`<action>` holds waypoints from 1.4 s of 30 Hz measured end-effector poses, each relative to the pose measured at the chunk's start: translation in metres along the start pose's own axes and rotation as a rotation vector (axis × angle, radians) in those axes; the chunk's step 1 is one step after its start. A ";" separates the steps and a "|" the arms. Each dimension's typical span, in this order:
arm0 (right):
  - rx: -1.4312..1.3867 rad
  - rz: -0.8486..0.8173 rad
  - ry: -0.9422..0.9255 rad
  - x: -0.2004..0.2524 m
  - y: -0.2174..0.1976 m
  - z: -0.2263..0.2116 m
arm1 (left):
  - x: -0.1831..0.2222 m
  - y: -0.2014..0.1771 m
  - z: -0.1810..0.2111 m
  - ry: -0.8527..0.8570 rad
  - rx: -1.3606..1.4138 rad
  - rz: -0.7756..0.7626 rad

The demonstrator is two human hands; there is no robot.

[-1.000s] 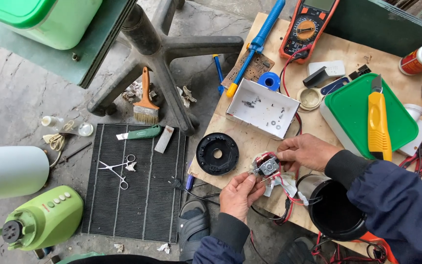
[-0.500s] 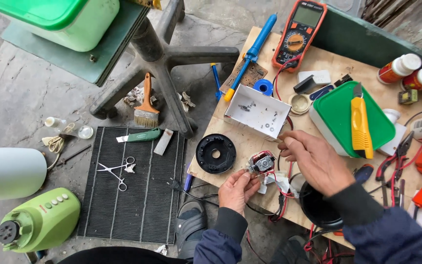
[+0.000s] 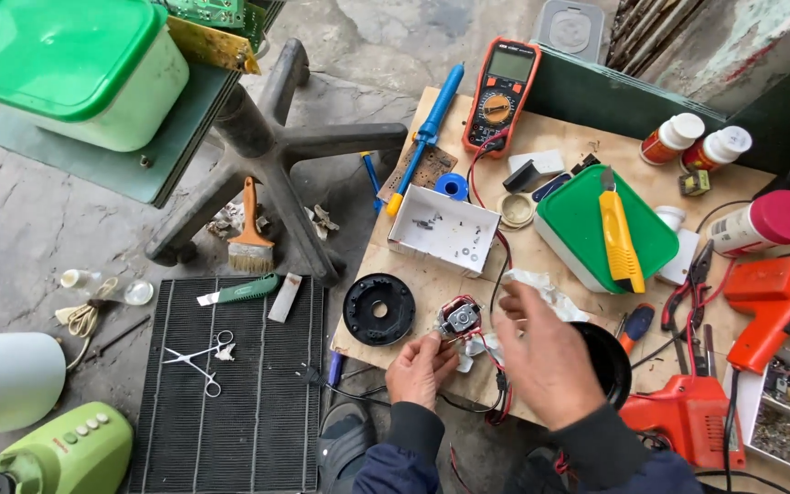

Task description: Disassembling and inspecting the internal components of a small electric motor using a power drill and manual manipulation.

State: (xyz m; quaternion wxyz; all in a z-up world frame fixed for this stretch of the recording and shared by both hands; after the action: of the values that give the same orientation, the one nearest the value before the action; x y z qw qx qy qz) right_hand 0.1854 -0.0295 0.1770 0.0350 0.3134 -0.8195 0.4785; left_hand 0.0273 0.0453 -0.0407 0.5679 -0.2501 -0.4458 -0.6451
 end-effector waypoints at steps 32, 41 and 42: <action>0.359 -0.057 -0.051 -0.013 0.058 -0.024 | 0.030 -0.001 0.021 -0.057 0.069 -0.203; 0.461 -0.059 -0.577 -0.018 0.095 -0.103 | 0.040 -0.045 0.078 0.053 0.146 -0.101; 0.504 -0.061 -0.644 -0.022 0.103 -0.107 | 0.038 -0.054 0.083 0.095 0.110 -0.024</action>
State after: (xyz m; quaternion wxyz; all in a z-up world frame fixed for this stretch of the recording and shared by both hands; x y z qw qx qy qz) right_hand 0.1209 0.1033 0.1484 -0.2873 0.4700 -0.6361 0.5403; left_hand -0.0481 0.0949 0.0146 0.5934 -0.1823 -0.4560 -0.6377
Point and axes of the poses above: each hand's wrist, its own x-axis away from the middle knuckle, its own y-axis out of the palm, z = x × y, the point moved 8 cm from there along -x, towards the middle knuckle, and after that the axes turned 2 degrees about z, right-handed, at the moved point
